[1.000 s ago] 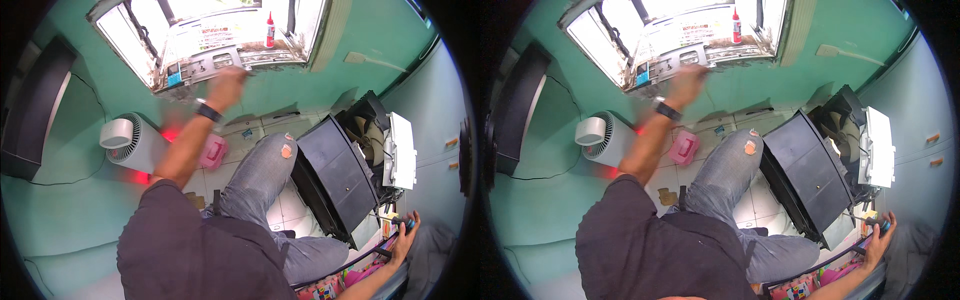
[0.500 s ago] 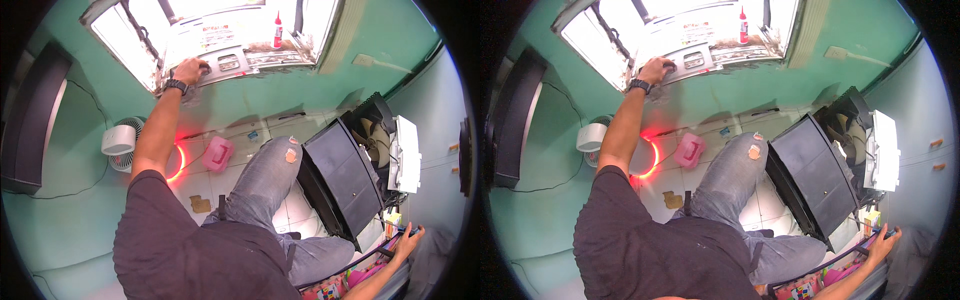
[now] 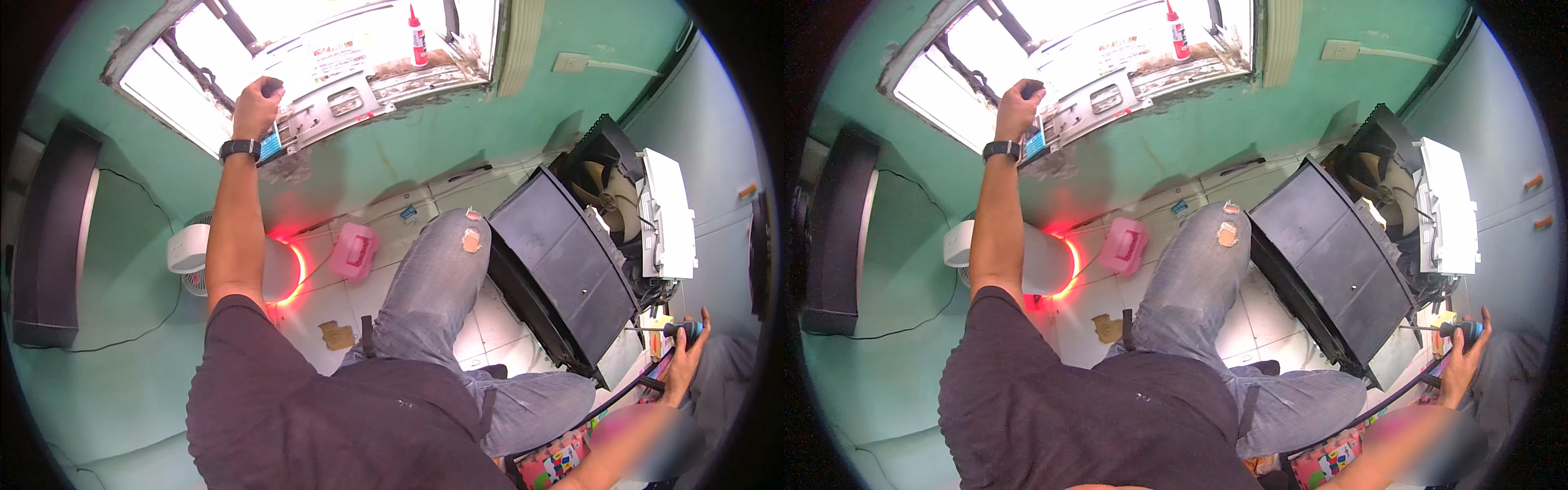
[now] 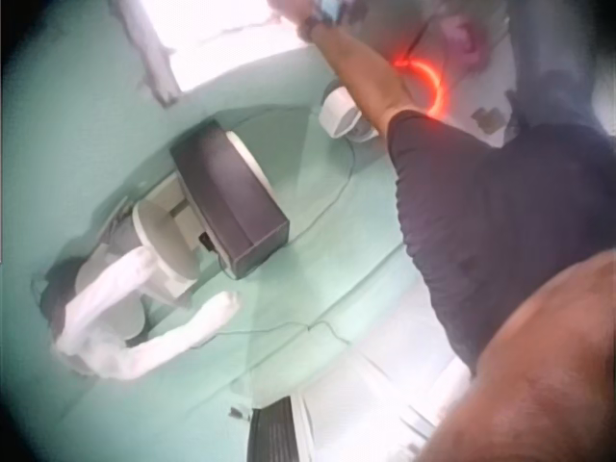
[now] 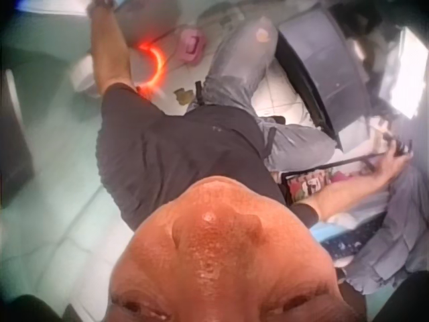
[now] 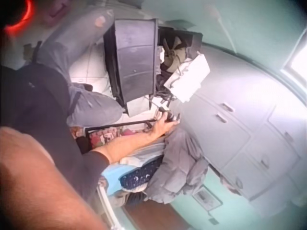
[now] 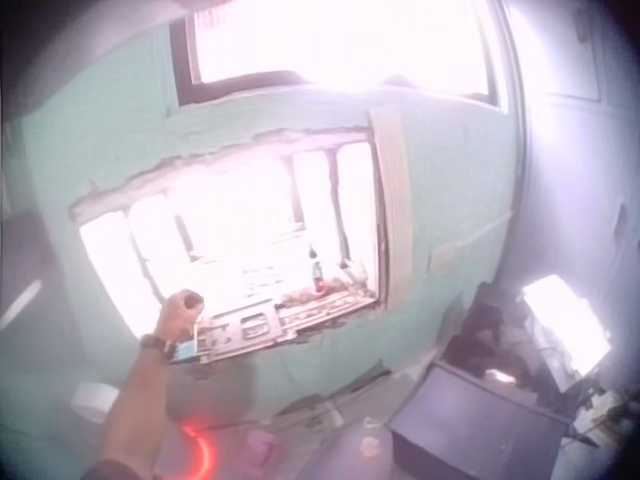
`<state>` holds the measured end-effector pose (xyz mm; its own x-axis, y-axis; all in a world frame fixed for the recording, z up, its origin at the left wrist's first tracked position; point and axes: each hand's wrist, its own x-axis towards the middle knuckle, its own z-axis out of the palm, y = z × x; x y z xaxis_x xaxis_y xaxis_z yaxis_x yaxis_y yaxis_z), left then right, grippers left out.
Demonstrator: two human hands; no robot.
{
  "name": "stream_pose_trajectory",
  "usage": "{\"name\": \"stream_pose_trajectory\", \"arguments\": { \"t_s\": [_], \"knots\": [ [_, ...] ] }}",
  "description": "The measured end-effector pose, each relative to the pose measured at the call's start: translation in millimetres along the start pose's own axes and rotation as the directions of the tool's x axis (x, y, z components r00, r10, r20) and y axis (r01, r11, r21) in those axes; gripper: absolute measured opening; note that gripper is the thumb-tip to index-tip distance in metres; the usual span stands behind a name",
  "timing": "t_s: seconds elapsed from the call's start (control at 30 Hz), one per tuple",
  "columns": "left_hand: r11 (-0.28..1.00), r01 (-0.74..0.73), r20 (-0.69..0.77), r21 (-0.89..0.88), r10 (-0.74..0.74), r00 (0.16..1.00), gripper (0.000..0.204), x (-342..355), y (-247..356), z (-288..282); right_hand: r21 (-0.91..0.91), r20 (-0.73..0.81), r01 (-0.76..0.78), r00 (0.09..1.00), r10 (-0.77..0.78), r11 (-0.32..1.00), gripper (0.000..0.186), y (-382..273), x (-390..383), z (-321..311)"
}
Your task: The person uses a screwdriver to remove and replace components of a printer while sitting on the floor, handling the printer casing and internal parts by hand and receiving small parts from another person.
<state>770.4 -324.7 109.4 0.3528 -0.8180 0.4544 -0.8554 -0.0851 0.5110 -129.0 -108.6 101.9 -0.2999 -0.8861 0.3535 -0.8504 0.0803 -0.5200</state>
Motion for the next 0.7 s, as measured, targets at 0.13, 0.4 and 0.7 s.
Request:
{"name": "stream_pose_trajectory", "arguments": {
  "t_s": [0.13,0.4,0.7],
  "knots": [
    [0.998,0.048,0.045,0.035,-0.049,0.998,0.022,-7,-1,13,-0.292,-0.162,-0.072,0.987,0.025,0.954,0.054,17,2,9],
    [0.993,0.111,0.162,0.048,-0.117,0.980,0.025,-13,-29,24,0.107,-0.036,-0.083,0.996,0.087,0.991,0.056,15,-10,-6],
    [0.955,-0.019,0.443,0.296,-0.119,0.889,0.026,-16,-4,38,0.255,0.011,-0.150,0.988,0.153,0.955,0.058,19,-10,-8]
  ]
}}
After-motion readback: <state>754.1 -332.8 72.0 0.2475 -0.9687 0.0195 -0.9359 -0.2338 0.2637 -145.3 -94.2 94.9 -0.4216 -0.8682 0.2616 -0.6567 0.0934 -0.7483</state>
